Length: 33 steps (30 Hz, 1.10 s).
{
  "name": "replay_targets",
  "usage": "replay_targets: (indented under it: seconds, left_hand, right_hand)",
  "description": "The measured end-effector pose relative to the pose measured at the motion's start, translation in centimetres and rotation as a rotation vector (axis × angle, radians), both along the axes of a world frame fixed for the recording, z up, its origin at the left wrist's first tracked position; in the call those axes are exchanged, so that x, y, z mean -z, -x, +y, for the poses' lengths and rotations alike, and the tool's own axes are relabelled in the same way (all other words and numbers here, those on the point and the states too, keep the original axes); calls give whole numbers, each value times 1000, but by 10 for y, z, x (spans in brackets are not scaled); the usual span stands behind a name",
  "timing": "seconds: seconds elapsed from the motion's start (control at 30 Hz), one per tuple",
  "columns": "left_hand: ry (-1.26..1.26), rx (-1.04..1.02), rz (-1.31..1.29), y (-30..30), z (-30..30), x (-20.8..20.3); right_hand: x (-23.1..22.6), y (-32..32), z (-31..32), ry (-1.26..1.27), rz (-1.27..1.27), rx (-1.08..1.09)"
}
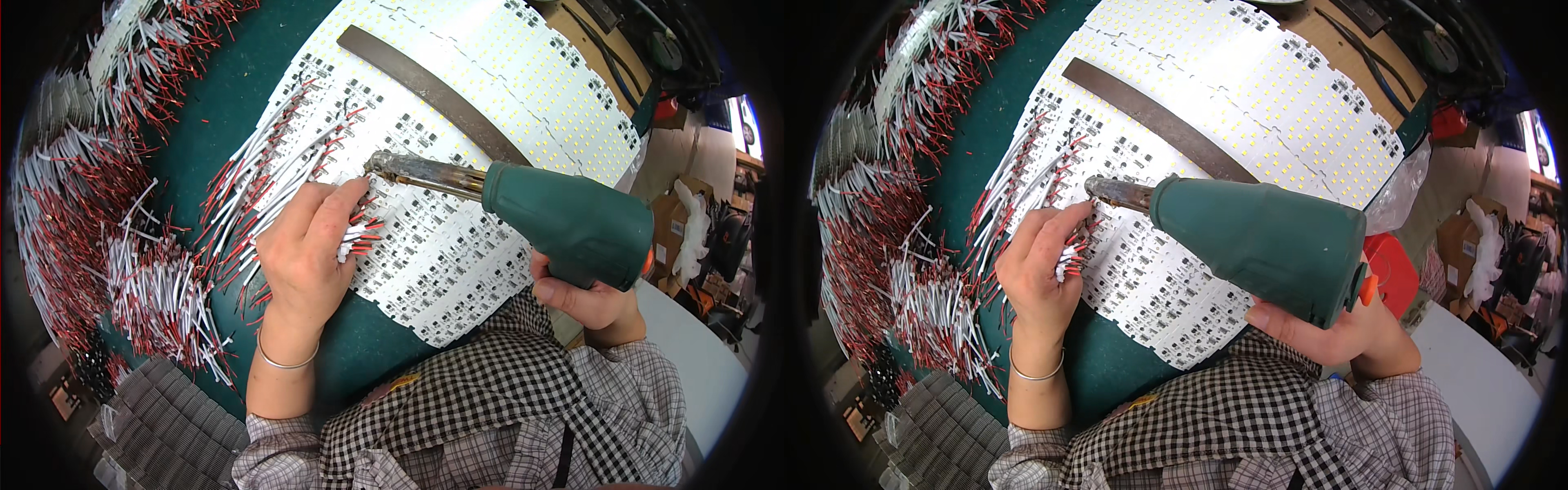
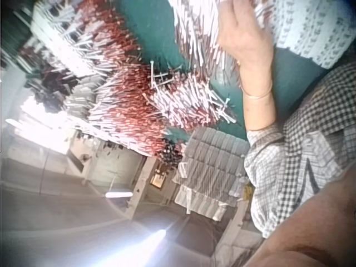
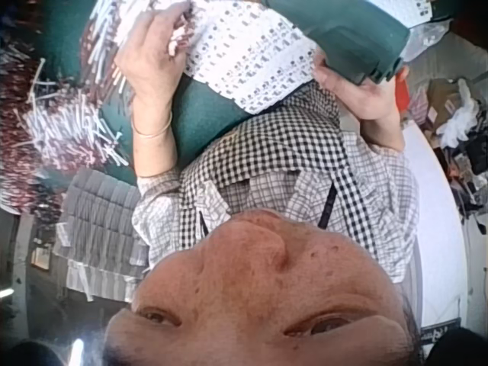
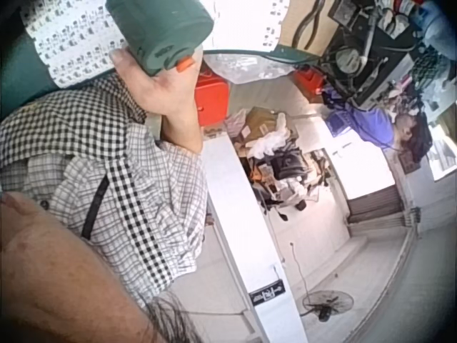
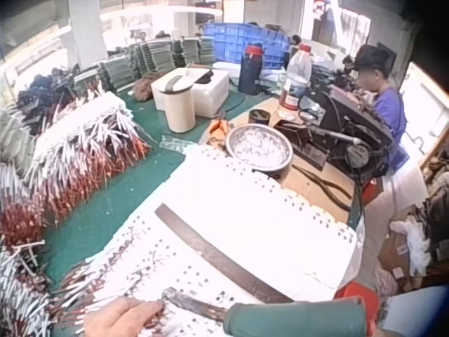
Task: The person solders wire ends to circuit boards using a handheld soldering gun by hand.
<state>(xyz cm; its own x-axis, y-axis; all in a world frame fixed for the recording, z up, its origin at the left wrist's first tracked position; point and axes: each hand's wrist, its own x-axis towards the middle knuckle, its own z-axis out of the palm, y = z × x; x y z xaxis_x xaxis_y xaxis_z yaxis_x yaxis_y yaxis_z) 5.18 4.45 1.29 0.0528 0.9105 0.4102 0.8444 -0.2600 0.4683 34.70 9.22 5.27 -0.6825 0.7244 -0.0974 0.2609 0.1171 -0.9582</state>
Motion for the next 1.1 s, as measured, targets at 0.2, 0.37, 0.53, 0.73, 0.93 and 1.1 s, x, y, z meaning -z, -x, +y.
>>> replay_targets:
  seconds: [0.2, 0.37, 0.53, 0.73, 0.93, 1.1]
  left_hand:
    - [-14, 5, 1, 0, 1, 1]
    - [-11, 10, 7, 0, 2, 0]
    - [-16, 62, -102, 7, 7, 6]
    - [56, 136, -114, 8, 8, 4]
    - [26, 114, -79, 5, 7, 3]
    - [-6, 120, -77, 6, 7, 6]
  right_hand:
    - [-11, 13, -7, 369, 217, 385]
    - [-12, 12, -6, 330, 266, 443]
    - [-9, 5, -13, 355, 280, 482]
    - [-10, -4, -16, 390, 267, 414]
    - [-4, -15, -16, 272, 151, 200]
    - [-1, -16, -17, 324, 102, 102]
